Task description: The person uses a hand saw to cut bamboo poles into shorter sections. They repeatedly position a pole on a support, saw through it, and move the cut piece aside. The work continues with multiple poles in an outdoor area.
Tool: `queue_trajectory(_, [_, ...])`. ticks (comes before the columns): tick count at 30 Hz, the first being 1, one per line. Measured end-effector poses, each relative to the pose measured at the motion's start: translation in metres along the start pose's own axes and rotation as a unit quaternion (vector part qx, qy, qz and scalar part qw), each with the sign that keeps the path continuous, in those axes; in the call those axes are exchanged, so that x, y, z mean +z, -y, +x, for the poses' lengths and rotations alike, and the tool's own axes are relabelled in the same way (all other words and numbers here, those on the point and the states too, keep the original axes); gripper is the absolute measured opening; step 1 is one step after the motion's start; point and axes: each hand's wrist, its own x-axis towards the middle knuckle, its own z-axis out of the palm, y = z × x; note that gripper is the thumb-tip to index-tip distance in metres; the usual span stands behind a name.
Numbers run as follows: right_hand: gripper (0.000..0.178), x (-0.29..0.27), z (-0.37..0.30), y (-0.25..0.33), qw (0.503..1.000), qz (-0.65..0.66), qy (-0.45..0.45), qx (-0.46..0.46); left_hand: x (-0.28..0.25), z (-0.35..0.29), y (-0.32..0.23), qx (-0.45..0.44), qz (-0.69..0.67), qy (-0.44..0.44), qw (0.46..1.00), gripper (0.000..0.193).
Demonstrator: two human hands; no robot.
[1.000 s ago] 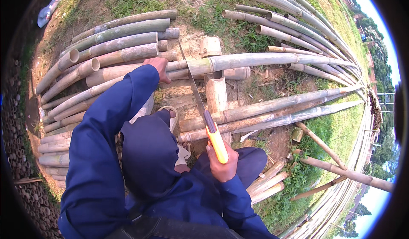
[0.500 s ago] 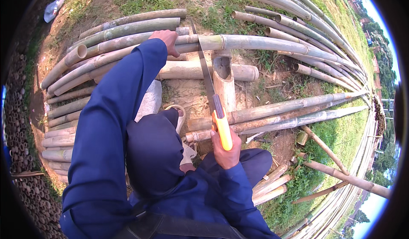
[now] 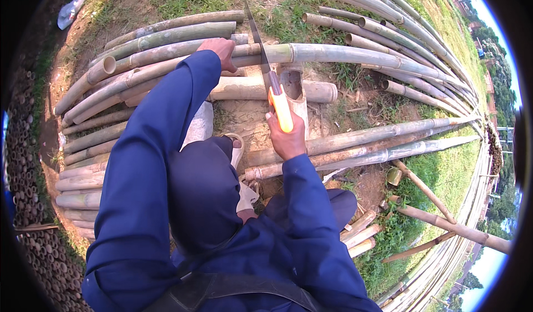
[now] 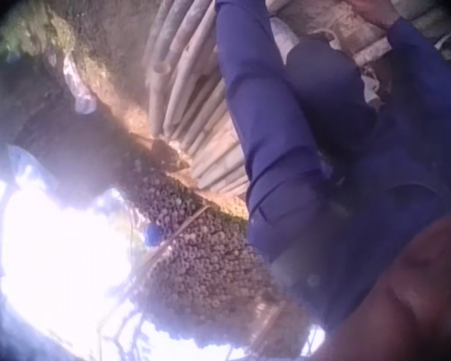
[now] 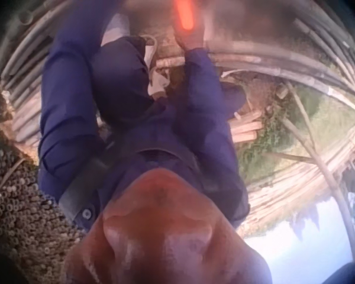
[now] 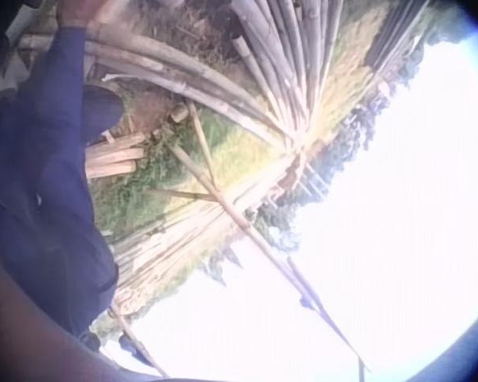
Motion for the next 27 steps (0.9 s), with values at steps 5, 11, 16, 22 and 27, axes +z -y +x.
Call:
queue_trajectory(5, [0.019, -0.037, -0.139, 0.023, 0.999, 0.02, -0.05, 0.005, -0.001, 0.005, 0.014, -0.003, -0.01, 0.005, 1.0, 0.054])
queue_trajectory(11, [0.013, 0.002, 0.015, -0.002, 0.999, -0.005, -0.027, -0.032, -0.005, 0.007, -0.006, -0.009, 0.003, -0.008, 1.0, 0.055])
queue_trajectory(16, [0.013, 0.007, 0.023, 0.0, 0.999, 0.014, -0.019, -0.027, -0.005, 0.006, 0.004, -0.002, -0.008, -0.032, 0.999, 0.057])
queue_trajectory(22, [0.026, -0.045, -0.132, 0.03, 0.999, -0.007, -0.033, 0.0, -0.011, -0.001, 0.005, -0.025, -0.01, 0.006, 1.0, 0.061])
queue_trajectory(27, [0.013, -0.001, 0.009, -0.003, 0.999, -0.021, -0.001, -0.027, -0.003, 0.0, -0.004, -0.018, 0.003, -0.026, 0.999, 0.056])
